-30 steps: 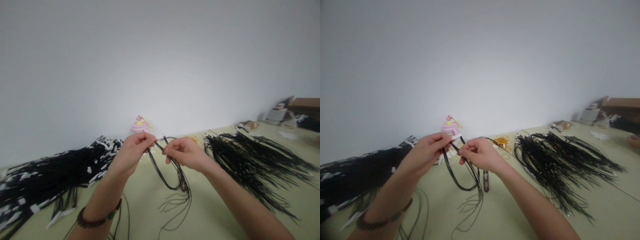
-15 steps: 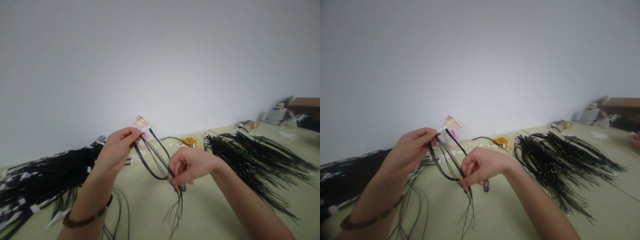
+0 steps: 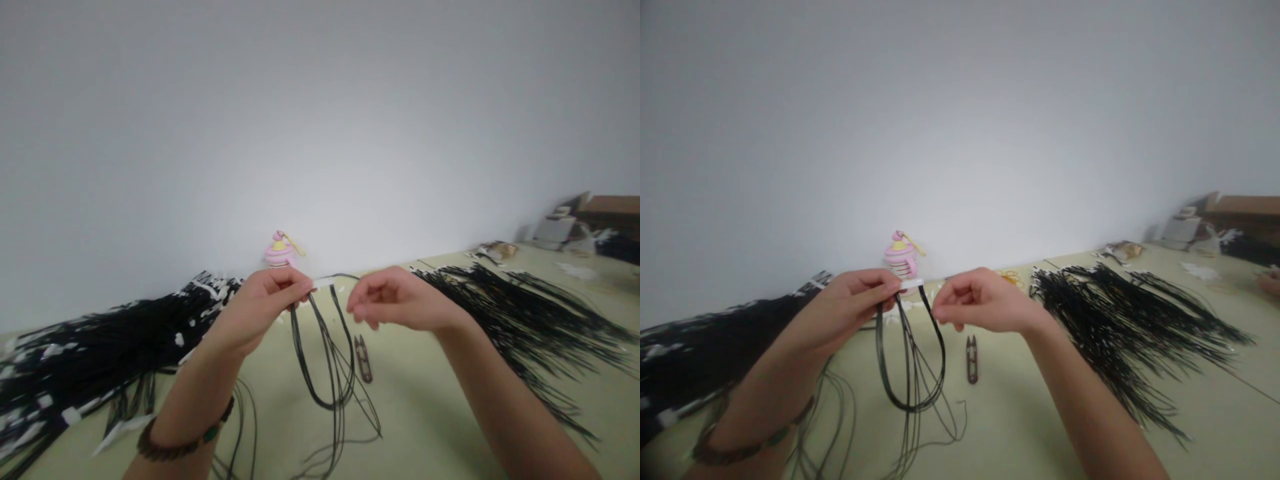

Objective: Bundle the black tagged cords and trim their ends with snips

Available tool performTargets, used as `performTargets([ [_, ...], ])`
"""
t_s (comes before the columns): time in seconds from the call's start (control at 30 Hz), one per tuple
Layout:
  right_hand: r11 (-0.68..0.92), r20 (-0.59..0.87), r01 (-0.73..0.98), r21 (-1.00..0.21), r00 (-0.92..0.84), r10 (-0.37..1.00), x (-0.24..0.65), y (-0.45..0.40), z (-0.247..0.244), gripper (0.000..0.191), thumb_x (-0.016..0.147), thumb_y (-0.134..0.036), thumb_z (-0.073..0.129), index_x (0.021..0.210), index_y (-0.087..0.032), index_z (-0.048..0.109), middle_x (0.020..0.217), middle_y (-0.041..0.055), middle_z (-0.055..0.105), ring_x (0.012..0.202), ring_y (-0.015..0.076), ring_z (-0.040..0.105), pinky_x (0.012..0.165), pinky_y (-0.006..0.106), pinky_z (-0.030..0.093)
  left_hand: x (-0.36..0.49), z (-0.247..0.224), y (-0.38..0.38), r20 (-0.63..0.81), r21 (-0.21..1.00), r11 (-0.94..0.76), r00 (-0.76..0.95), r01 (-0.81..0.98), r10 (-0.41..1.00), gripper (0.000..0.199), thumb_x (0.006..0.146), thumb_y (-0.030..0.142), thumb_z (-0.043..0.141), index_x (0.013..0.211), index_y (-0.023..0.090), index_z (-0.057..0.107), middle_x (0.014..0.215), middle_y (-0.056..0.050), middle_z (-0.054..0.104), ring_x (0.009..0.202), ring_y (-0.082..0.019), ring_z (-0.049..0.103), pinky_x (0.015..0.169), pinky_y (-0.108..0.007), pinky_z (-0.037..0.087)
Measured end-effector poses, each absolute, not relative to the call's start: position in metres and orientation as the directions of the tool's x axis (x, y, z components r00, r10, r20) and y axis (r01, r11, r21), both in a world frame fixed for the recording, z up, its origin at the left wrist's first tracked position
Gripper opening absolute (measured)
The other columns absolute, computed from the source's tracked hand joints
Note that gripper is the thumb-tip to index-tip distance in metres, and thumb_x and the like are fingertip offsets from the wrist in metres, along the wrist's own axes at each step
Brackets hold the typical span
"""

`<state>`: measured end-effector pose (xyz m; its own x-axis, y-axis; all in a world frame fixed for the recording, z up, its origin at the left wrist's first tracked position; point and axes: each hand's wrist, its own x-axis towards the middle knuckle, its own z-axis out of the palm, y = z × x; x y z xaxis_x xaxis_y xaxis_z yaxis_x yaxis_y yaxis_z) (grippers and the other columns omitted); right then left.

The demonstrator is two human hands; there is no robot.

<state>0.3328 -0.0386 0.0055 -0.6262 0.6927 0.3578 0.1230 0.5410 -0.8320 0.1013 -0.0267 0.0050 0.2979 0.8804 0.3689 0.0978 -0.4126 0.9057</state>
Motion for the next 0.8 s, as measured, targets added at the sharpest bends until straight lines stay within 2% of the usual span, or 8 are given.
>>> performTargets([
  [0.03, 0.533, 0.409, 0.127, -0.836, -0.504, 0.761, 0.327, -0.036, 0.002, 0.018, 0.078, -0.027, 0.065, 0.087, -0.011, 0.066, 0.069, 0.0011, 0.063, 0.057, 0.0047, 0.054, 0.053, 0.015, 0.044, 0.104, 0.004, -0.027, 0.368, 0.901, -0.419, 0.314, 0.114, 0.876, 0.018, 0.072, 0.032, 0.071, 0.064, 0.016, 0.066, 0.060, 0.001, 0.055, 0.058, -0.011, 0.045, 0.054, -0.021, 0.032],
  [0.1, 0.523, 0.436, 0.141, -0.841, -0.396, 0.808, 0.316, -0.031, -0.004, 0.024, 0.075, -0.028, 0.068, 0.093, -0.012, 0.065, 0.073, 0.0015, 0.063, 0.061, 0.0055, 0.055, 0.056, 0.017, 0.045, 0.108, 0.001, -0.027, 0.365, 0.893, -0.429, 0.336, 0.137, 0.868, 0.017, 0.072, 0.032, 0.070, 0.064, 0.017, 0.066, 0.060, 0.002, 0.055, 0.058, -0.011, 0.044, 0.054, -0.021, 0.031],
  [0.2, 0.480, 0.402, 0.087, -0.873, -0.430, 0.809, 0.310, -0.025, -0.008, 0.023, 0.072, -0.022, 0.069, 0.093, -0.011, 0.066, 0.072, 0.0016, 0.064, 0.063, 0.0062, 0.057, 0.060, 0.019, 0.047, 0.109, -0.002, -0.024, 0.353, 0.890, -0.429, 0.362, 0.155, 0.863, 0.018, 0.073, 0.034, 0.070, 0.066, 0.018, 0.069, 0.061, 0.001, 0.057, 0.059, -0.011, 0.045, 0.055, -0.021, 0.032],
  [0.3, 0.466, 0.409, 0.049, -0.884, -0.404, 0.818, 0.311, -0.023, -0.008, 0.017, 0.071, -0.018, 0.068, 0.086, -0.010, 0.066, 0.067, 0.0007, 0.063, 0.059, 0.0049, 0.056, 0.058, 0.018, 0.046, 0.109, -0.002, -0.022, 0.319, 0.902, -0.404, 0.391, 0.156, 0.863, 0.018, 0.073, 0.036, 0.070, 0.070, 0.018, 0.072, 0.063, -0.001, 0.059, 0.059, -0.011, 0.045, 0.054, -0.021, 0.033],
  [0.57, 0.450, 0.400, 0.059, -0.891, -0.368, 0.839, 0.314, -0.025, -0.006, 0.015, 0.070, -0.018, 0.069, 0.083, -0.011, 0.066, 0.064, -0.0001, 0.063, 0.056, 0.0046, 0.054, 0.055, 0.018, 0.045, 0.108, -0.001, -0.026, 0.215, 0.960, -0.271, 0.429, 0.072, 0.877, 0.027, 0.073, 0.043, 0.068, 0.071, 0.016, 0.072, 0.065, -0.003, 0.054, 0.060, -0.012, 0.045, 0.055, -0.024, 0.039],
  [0.8, 0.437, 0.388, 0.064, -0.897, -0.359, 0.849, 0.311, -0.024, -0.006, 0.015, 0.068, -0.017, 0.069, 0.082, -0.011, 0.066, 0.064, 0.0004, 0.063, 0.056, 0.0053, 0.055, 0.054, 0.018, 0.045, 0.107, -0.001, -0.026, 0.171, 0.971, -0.229, 0.464, 0.069, 0.869, 0.027, 0.074, 0.042, 0.069, 0.075, 0.015, 0.072, 0.067, -0.004, 0.055, 0.062, -0.012, 0.047, 0.055, -0.023, 0.040],
])
